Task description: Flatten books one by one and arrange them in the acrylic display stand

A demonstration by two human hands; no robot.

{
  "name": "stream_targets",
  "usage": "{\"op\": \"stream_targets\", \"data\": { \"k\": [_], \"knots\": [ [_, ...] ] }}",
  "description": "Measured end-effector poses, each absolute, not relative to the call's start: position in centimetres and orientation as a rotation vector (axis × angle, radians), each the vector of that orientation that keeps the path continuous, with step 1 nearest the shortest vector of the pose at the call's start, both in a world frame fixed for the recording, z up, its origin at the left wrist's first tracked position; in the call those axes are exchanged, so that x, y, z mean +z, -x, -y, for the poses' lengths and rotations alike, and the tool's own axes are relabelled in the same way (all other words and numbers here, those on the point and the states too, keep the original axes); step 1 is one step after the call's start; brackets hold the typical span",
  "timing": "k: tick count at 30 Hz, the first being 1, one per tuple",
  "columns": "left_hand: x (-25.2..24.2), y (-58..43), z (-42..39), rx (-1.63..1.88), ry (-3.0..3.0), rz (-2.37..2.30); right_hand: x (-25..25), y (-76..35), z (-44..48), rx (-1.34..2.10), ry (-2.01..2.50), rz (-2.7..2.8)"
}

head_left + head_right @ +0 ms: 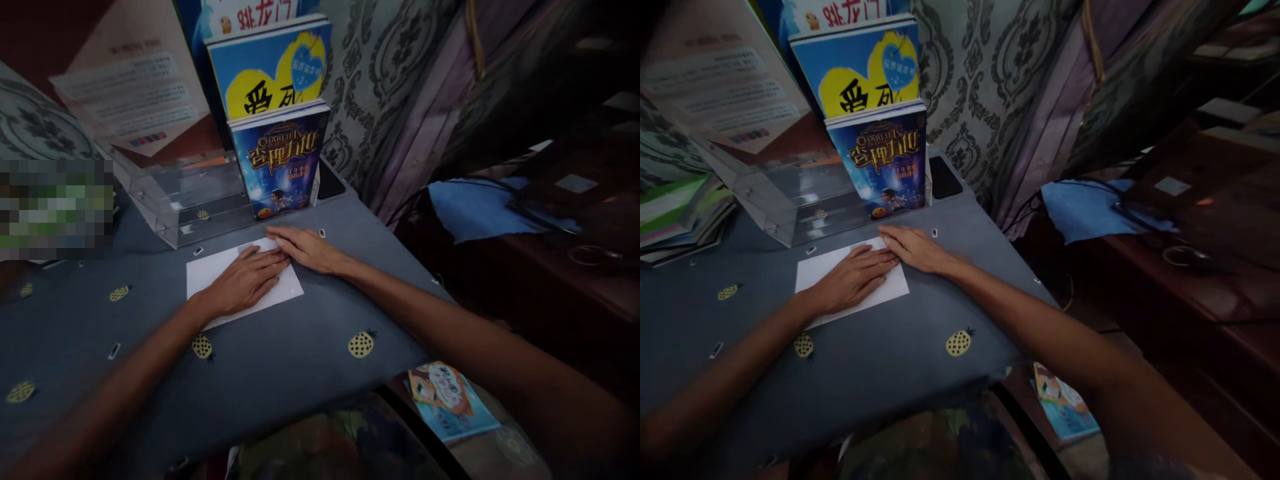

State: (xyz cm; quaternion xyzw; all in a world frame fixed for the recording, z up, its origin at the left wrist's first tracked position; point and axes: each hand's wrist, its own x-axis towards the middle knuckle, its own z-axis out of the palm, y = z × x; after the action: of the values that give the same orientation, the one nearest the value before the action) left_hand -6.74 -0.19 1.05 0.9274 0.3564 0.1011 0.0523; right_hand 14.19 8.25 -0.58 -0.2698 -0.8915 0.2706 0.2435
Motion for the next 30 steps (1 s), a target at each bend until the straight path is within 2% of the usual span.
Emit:
{"op": "stream_targets", "data": {
  "k": [11, 30],
  "knots": [
    [1.2, 5.8, 3.0, 0.247, -2.805, -0.88, -1.0, -14.1, -8.2, 0.661, 0.717, 2.475],
    [1.4, 7.5, 6.4, 0.375, -2.893, -0.972, -1.1, -14.8, -7.5, 0.547, 0.611, 2.742]
  ]
}}
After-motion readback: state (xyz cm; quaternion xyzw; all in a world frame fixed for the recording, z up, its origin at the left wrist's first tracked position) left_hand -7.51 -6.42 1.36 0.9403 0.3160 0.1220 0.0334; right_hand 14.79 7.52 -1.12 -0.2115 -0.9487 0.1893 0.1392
